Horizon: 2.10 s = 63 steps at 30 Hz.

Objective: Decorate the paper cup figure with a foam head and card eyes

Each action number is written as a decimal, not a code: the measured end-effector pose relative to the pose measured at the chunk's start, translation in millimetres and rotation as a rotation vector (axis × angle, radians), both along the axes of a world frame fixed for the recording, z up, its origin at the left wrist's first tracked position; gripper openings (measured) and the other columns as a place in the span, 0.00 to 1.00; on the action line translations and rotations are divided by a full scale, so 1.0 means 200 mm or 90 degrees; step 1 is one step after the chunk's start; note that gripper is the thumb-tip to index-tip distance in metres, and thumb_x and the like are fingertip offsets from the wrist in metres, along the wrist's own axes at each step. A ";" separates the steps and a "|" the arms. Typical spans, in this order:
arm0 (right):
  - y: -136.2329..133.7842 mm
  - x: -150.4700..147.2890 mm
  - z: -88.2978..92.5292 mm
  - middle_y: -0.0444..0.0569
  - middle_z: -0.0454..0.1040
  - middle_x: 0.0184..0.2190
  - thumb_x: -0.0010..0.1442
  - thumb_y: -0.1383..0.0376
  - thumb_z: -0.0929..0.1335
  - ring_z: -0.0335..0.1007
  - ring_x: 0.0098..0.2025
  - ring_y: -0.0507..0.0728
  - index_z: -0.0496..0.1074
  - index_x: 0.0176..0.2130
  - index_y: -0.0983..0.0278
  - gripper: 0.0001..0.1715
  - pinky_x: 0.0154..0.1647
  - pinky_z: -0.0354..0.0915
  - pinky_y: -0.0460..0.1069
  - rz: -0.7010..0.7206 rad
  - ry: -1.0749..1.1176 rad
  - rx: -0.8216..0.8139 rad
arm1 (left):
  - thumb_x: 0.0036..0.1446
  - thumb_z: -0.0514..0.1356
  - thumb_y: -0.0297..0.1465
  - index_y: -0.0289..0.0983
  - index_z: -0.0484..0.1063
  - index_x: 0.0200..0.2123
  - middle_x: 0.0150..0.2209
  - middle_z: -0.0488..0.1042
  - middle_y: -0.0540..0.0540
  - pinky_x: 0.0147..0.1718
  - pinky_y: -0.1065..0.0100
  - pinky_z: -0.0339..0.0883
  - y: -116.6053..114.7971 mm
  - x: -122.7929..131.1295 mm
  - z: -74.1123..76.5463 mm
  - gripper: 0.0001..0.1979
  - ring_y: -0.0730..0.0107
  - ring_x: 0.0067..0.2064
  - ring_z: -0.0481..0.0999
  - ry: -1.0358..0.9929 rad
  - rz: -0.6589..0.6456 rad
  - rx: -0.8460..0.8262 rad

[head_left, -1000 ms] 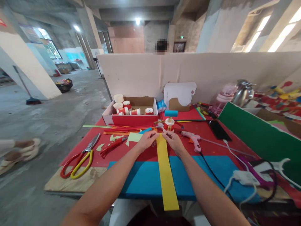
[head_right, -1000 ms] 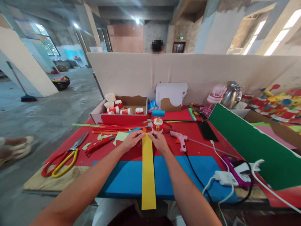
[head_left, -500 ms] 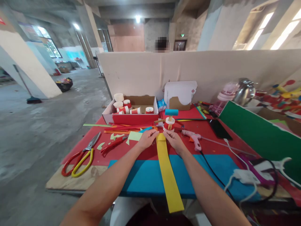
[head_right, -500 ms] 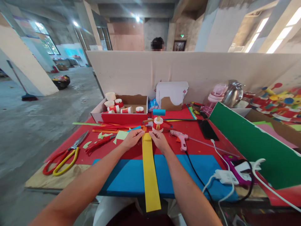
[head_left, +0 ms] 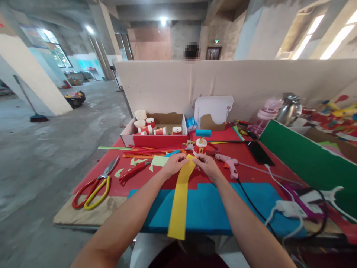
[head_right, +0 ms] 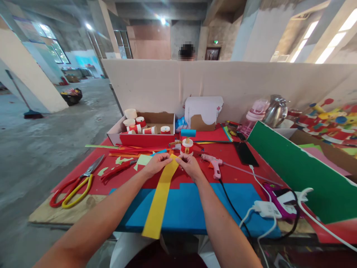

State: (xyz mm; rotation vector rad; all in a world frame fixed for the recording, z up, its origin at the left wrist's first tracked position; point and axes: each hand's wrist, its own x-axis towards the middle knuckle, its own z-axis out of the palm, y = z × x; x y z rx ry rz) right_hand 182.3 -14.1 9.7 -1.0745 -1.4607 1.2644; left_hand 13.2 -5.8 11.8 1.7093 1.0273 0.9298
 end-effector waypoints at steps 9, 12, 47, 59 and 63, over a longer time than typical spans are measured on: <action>0.00 0.06 0.02 0.38 0.65 0.18 0.45 0.56 0.73 0.55 0.17 0.46 0.70 0.26 0.63 0.15 0.18 0.53 0.43 0.062 0.104 -0.103 | 0.52 0.57 0.48 0.34 0.71 0.31 0.24 0.71 0.48 0.23 0.72 0.58 0.01 -0.09 0.03 0.21 0.73 0.24 0.68 -0.070 -0.150 -0.210; 0.00 0.04 0.01 0.38 0.67 0.19 0.40 0.57 0.76 0.59 0.17 0.47 0.67 0.28 0.61 0.18 0.18 0.58 0.43 -0.025 0.295 -0.173 | 0.50 0.60 0.48 0.32 0.71 0.39 0.28 0.75 0.43 0.24 0.71 0.62 0.01 -0.12 0.04 0.24 0.72 0.23 0.70 -0.145 -0.215 -0.275; 0.01 -0.06 -0.06 0.42 0.71 0.14 0.33 0.55 0.78 0.65 0.17 0.46 0.69 0.22 0.66 0.22 0.21 0.63 0.42 -0.080 0.157 -0.185 | 0.55 0.48 0.54 0.37 0.65 0.19 0.17 0.67 0.48 0.23 0.70 0.60 -0.01 -0.02 -0.02 0.28 0.73 0.20 0.65 -0.046 -0.005 -0.128; 0.01 -0.07 -0.05 0.42 0.70 0.14 0.30 0.58 0.79 0.65 0.17 0.47 0.69 0.20 0.66 0.22 0.22 0.64 0.42 -0.070 0.212 -0.237 | 0.56 0.48 0.53 0.35 0.66 0.19 0.16 0.67 0.48 0.22 0.72 0.60 0.01 -0.02 -0.03 0.28 0.74 0.20 0.66 -0.048 0.021 -0.141; 0.01 -0.08 -0.05 0.42 0.70 0.14 0.30 0.58 0.78 0.65 0.18 0.47 0.69 0.20 0.66 0.22 0.22 0.63 0.43 -0.092 0.214 -0.213 | 0.53 0.53 0.52 0.34 0.66 0.18 0.17 0.67 0.49 0.22 0.72 0.60 0.00 -0.02 -0.02 0.26 0.75 0.20 0.66 0.002 0.018 -0.144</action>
